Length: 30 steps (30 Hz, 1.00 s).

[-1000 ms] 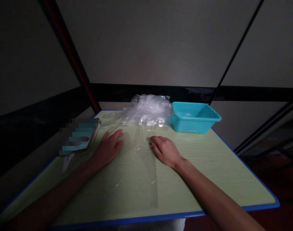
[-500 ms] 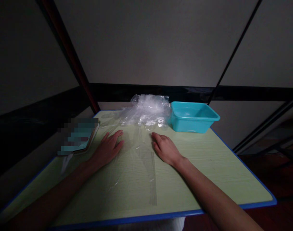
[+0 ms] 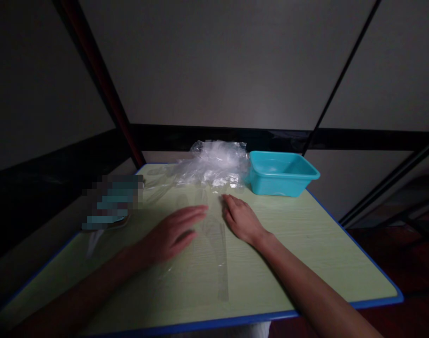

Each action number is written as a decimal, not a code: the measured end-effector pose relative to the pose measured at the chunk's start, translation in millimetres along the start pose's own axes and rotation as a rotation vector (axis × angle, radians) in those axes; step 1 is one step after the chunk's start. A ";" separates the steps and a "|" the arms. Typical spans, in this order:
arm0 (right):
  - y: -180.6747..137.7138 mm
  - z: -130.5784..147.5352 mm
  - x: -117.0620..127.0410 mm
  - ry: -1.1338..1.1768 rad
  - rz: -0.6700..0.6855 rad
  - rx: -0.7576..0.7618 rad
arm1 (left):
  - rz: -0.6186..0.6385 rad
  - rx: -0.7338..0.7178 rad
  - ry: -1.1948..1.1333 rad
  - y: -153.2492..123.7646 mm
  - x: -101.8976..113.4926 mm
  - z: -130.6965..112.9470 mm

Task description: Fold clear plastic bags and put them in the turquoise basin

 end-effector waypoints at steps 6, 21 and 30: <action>-0.7 2.1 0.2 0.048 -0.001 0.076 | 0.385 -0.362 -0.092 4.8 -20.7 -64.8; 2.6 -5.6 -10.9 -0.149 0.192 0.059 | 0.451 -0.347 -0.259 -2.1 -25.8 -65.8; 28.9 63.8 -12.8 0.044 0.360 0.659 | 0.436 -0.355 -0.266 -3.1 -28.3 -65.3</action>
Point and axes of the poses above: each hand's wrist, its own y-axis towards the middle knuckle, its own x-axis out of the back of the hand, z = x × y, the point moved 4 cm from there along y, towards the middle knuckle, and after that the axes turned 4 degrees about -y, right-handed, at the moved point
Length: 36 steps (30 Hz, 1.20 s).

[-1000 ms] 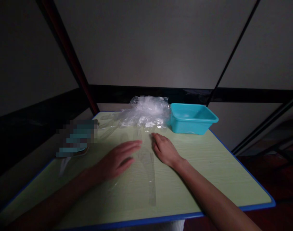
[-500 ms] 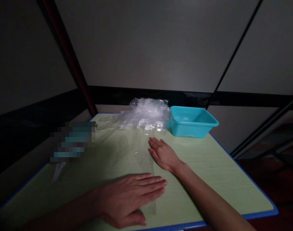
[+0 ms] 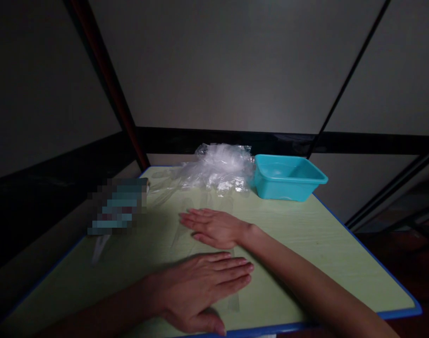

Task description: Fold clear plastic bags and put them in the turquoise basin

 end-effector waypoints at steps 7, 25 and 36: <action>15.2 -5.2 -18.0 0.035 0.065 0.001 | -0.035 0.011 0.014 0.3 -1.5 -1.7; 14.5 -5.6 -17.2 0.116 0.082 -0.026 | 0.056 -0.040 -0.022 1.6 -5.2 -14.8; -12.9 -50.4 7.6 0.479 -0.390 -0.295 | -0.441 0.299 -0.066 -32.5 50.8 51.1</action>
Point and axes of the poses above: each hand's wrist, its own y-axis towards the middle knuckle, its own x-axis out of the back of the hand, z = x × y, the point moved 4 cm from there along y, towards the middle knuckle, and after that the axes turned 4 degrees about -y, right-handed, at the moved point
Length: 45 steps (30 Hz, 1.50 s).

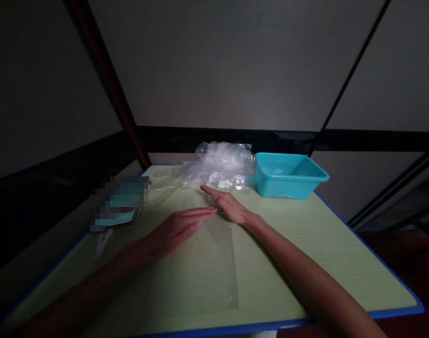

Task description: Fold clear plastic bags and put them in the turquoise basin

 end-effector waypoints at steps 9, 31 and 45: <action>-9.4 -22.9 -7.7 -0.599 0.222 -0.085 | 0.199 0.097 0.410 -12.0 -15.6 42.8; -9.3 -48.3 25.2 -0.711 -0.234 -0.247 | 0.387 -0.213 0.173 -10.9 -41.4 -19.7; -1.1 -11.6 -11.7 -0.451 0.258 0.018 | 0.414 -0.182 0.160 -10.4 -42.3 -20.1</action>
Point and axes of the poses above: each hand's wrist, its own y-axis towards the middle knuckle, its own x-axis out of the back of the hand, z = x × y, the point moved 4 cm from there along y, towards the middle knuckle, and after that the axes turned 4 degrees about -y, right-handed, at the moved point
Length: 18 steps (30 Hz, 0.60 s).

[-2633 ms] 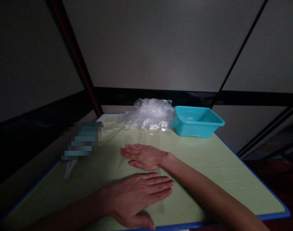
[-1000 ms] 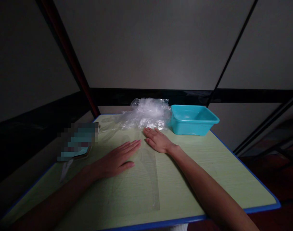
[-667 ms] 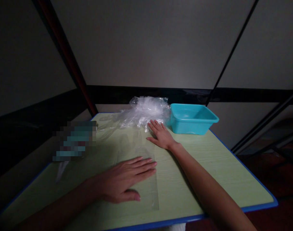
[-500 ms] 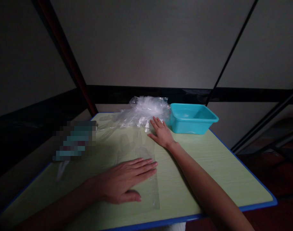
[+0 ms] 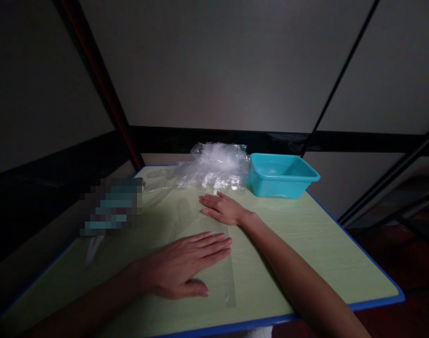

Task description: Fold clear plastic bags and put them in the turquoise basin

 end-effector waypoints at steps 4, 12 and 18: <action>3.8 -5.1 -2.8 -0.062 -0.005 -0.082 | -0.025 -0.010 -0.012 -0.1 0.9 -1.3; -1.8 -3.7 5.7 -0.101 -0.207 -0.120 | -0.239 0.114 0.152 -4.2 18.9 18.7; -0.5 -0.2 -0.5 -0.084 -0.071 -0.032 | -0.431 0.516 0.313 -23.8 23.9 75.4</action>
Point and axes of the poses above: each hand's wrist, its own y-axis towards the middle knuckle, its own x-axis out of the back of the hand, z = x × y, the point moved 4 cm from there along y, towards the middle knuckle, and after that the axes turned 4 degrees about -y, right-handed, at the moved point
